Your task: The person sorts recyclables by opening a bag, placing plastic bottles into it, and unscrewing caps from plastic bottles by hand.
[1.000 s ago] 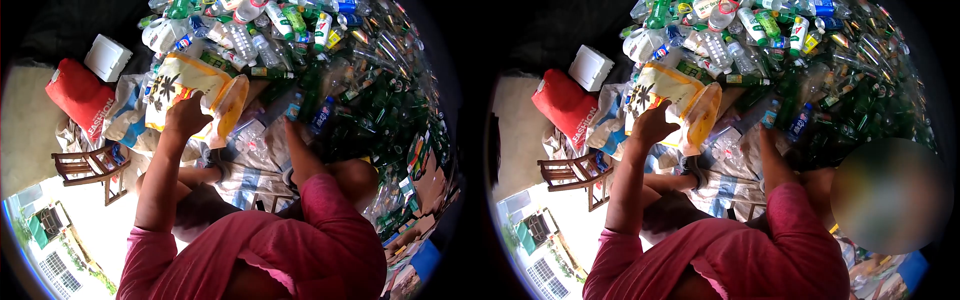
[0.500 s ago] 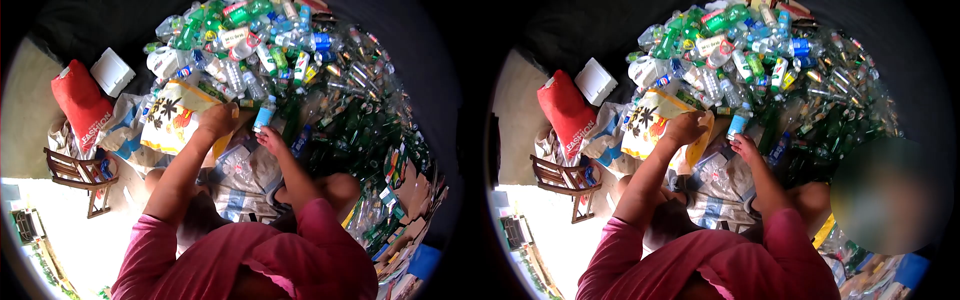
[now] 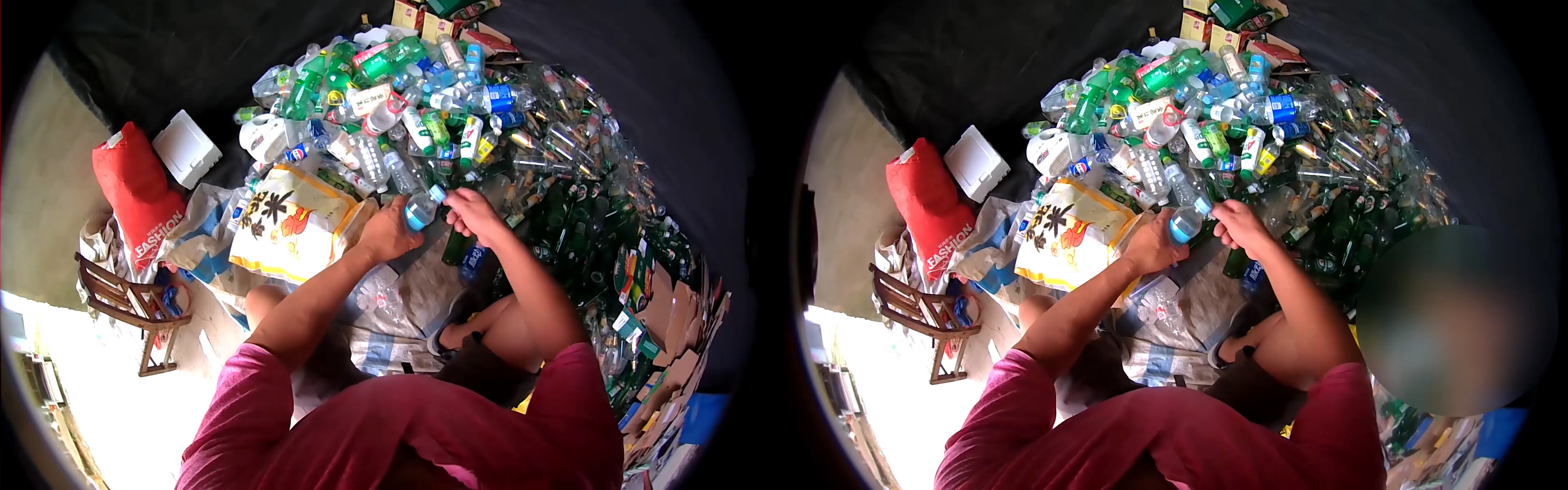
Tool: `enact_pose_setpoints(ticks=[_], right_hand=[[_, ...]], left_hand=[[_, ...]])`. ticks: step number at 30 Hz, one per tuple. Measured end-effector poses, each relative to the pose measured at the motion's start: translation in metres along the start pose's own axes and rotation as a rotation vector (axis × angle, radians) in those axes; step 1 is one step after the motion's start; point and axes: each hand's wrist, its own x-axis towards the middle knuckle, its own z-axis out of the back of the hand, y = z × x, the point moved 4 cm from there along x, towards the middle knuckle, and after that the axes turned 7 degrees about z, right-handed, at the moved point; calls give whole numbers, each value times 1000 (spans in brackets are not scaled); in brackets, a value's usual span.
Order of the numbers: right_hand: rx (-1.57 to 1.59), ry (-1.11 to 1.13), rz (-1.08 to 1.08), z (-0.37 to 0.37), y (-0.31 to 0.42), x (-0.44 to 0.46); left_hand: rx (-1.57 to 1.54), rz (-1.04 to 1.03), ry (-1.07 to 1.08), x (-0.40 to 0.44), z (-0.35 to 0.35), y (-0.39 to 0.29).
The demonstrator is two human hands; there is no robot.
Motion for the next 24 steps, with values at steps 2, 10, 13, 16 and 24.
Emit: enact_pose_setpoints(ticks=[2, 10, 13, 16, 24], right_hand=[[-177, -14, 86, -11, 17, -3], [-698, -354, 320, -21, 21, 3], [-916, -387, 738, -18, 20, 5], [-994, -327, 817, -12, 26, -10], [-733, -78, 921, -1, 52, -35]], left_hand=[[82, -41, -47, -5, -5, -1], [326, 7, -158, -7, -24, -26], [203, -31, -75, -10, -22, -41], [-102, -133, 30, -9, -23, -44], [-1025, 213, 861, -15, -36, -15]])
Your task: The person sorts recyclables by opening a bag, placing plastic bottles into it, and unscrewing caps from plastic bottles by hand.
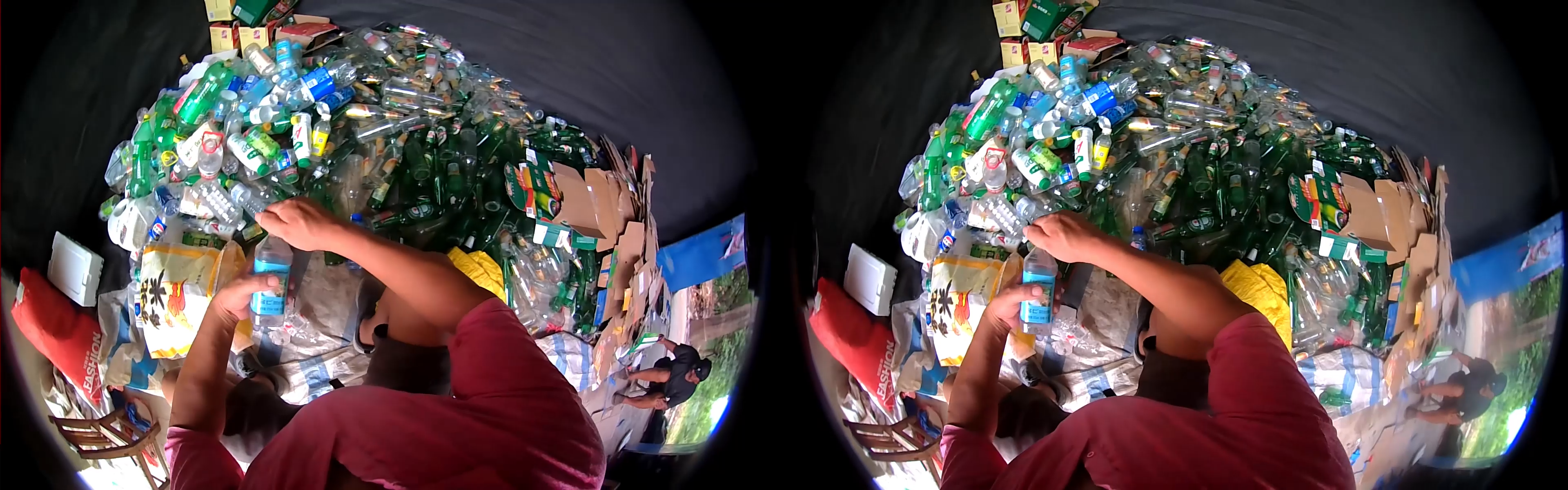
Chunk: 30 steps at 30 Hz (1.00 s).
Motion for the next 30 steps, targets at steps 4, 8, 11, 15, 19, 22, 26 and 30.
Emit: enact_pose_setpoints(ticks=[4, 8, 11, 15, 19, 22, 26, 30], right_hand=[[-223, -94, -59, -7, -4, -3], [-50, 5, -554, -11, -22, -10], [-115, 148, -577, -18, -21, -13], [-18, 147, -505, -23, -30, -15], [157, 135, -389, -1, -18, -11], [218, 102, -320, 7, -11, -7], [358, 79, -322, 7, -17, -4], [380, 89, -418, 10, -15, -3]], left_hand=[[35, -37, -98, 8, -2, 0], [1138, -506, -782, -3, -23, -18], [1376, -409, -916, 2, -36, -12], [1059, -265, -652, 14, 0, 0], [281, -212, -186, 8, -10, -6], [53, -32, -109, 4, -6, -4], [-141, 25, 159, -1, -13, -7], [-204, 6, 189, -3, -18, -11]])
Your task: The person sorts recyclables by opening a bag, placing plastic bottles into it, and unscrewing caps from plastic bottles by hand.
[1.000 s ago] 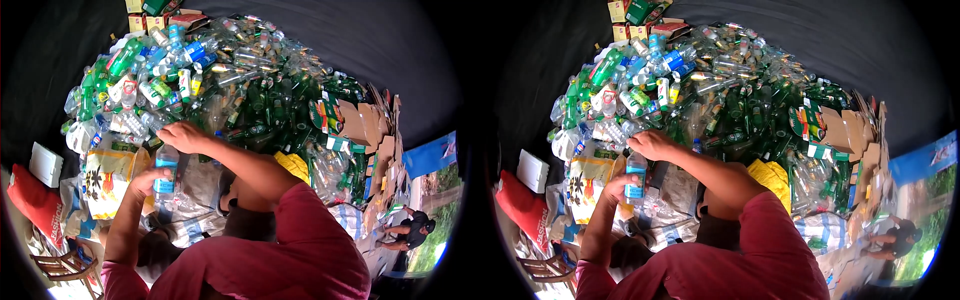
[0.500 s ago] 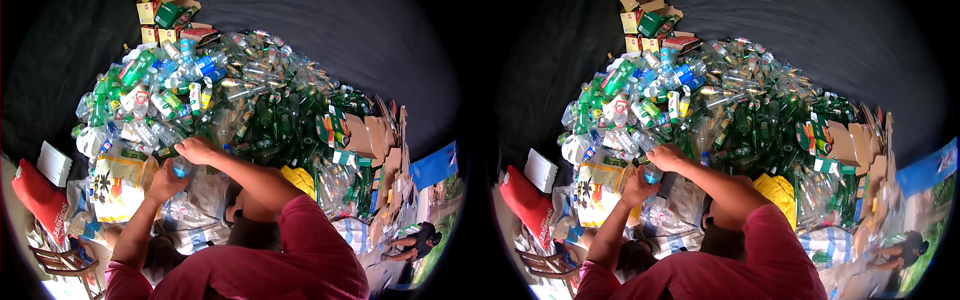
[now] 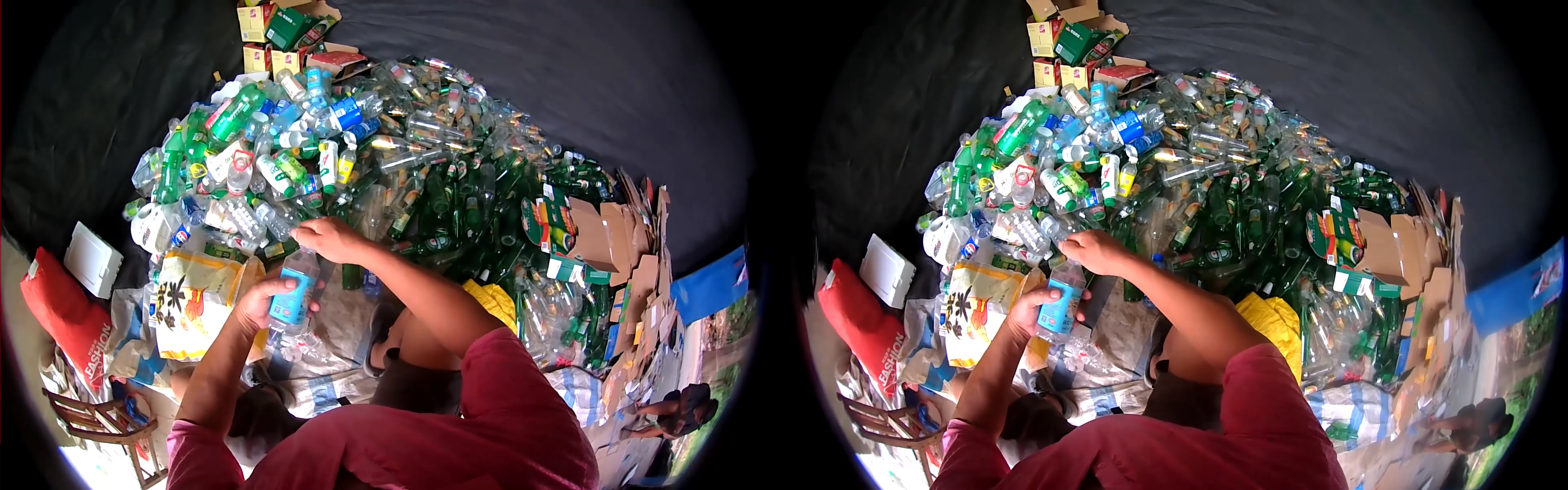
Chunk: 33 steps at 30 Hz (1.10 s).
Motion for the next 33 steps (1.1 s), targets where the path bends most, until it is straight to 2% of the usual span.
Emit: enact_pose_setpoints(ticks=[1, 3, 4, 6, 7, 8, 10, 11, 12, 13, 16, 18, 20, 22, 24, 25, 26, 27, 29, 30, 31, 32, 33], right_hand=[[-2, 4, 3, -3, -5, 2], [-188, -78, -147, -7, -27, 4], [-185, -78, -144, -9, -30, 3], [-330, -117, -215, -11, -35, 1], [-308, -100, -255, -12, -33, 1], [-336, -37, -249, -16, -41, 5], [-274, 26, -272, -16, -38, 6], [-274, 43, -248, -15, -40, 7], [-274, 61, -223, -13, -42, 8], [-234, 93, -227, -9, -42, 10], [-113, 71, -129, -6, -46, 13], [45, 13, -65, -3, -41, 14], [32, -7, -54, 1, -36, 13], [-340, -47, -90, 8, -38, 11], [-395, -1, -122, 10, -46, 9], [-451, 38, -161, 11, -52, 7], [-506, 79, -201, 11, -57, 5], [-525, 123, -229, 11, -61, 5], [-534, 128, -272, 10, -59, 4], [-545, 124, -318, 11, -60, 2], [-545, 119, -315, 10, -62, 2], [-532, 144, -308, 12, -56, 3], [-511, 139, -335, 13, -55, 4]], left_hand=[[67, -12, -124, 0, 1, -1], [299, -89, -361, 6, 10, 1], [301, -89, -364, 13, 13, 8], [868, -391, -619, 16, 18, 5], [1195, -441, -713, 11, 4, -4], [1408, -251, -899, 3, -6, -4], [1427, -246, -907, 7, 5, 1], [1259, -183, -832, 8, 13, 4], [885, -280, -689, 15, 33, 16], [728, -233, -610, 13, 26, 12], [322, -68, -389, 11, 21, 4], [182, 0, -353, 1, 5, 0], [181, 3, -355, 0, 8, -3], [176, 5, -349, 3, 11, -1], [335, 99, -469, 6, 23, 7], [715, 84, -589, 12, 36, 5], [783, 118, -593, 14, 46, 15], [847, 102, -643, 24, 85, 29], [824, 103, -696, 24, 93, 28], [743, 122, -697, 14, 55, 4], [604, 167, -563, 11, 42, -5], [601, 176, -560, 12, 53, 5], [786, 149, -585, 18, 75, 18]])
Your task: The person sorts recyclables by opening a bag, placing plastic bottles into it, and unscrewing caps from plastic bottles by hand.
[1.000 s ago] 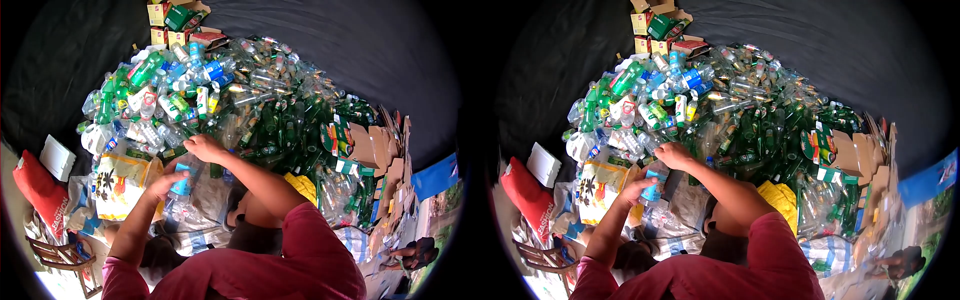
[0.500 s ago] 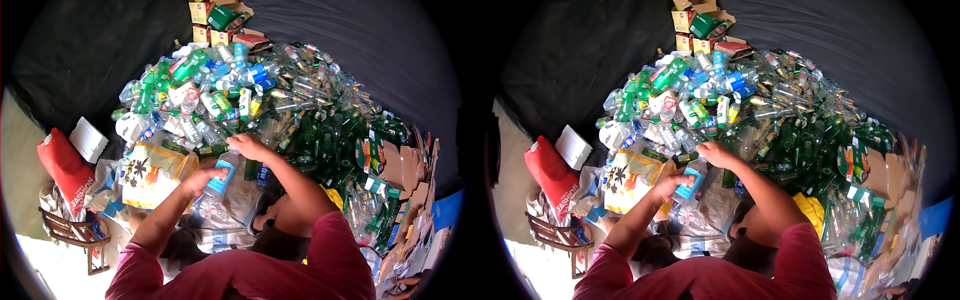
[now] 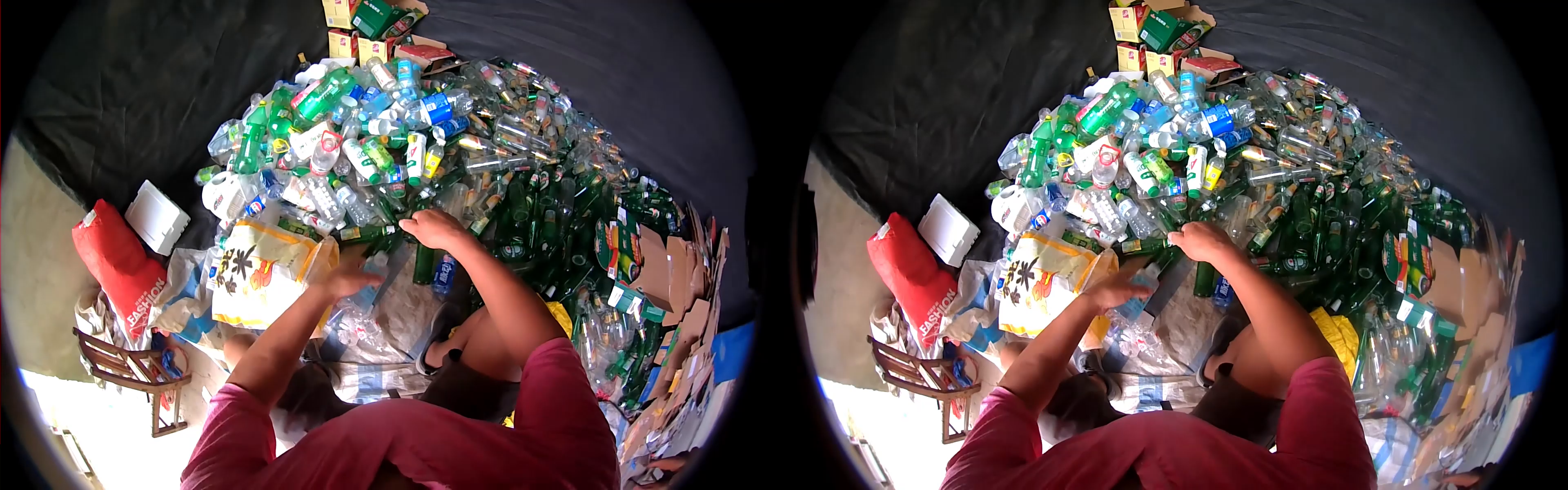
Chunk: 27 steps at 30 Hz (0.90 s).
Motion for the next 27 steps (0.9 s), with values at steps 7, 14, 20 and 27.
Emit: enact_pose_setpoints(ticks=[7, 14, 20, 27], right_hand=[[411, 193, -79, -17, 1, 7], [546, 10, 168, -41, 3, 31], [675, -30, 185, -38, 4, 30], [740, 23, 268, -26, 20, 16]], left_hand=[[-62, -71, -2, -45, 4, -61], [-372, -215, 20, -35, 21, -49], [-445, -130, 108, -47, 14, -53], [-525, -105, 231, -62, 9, -66]])
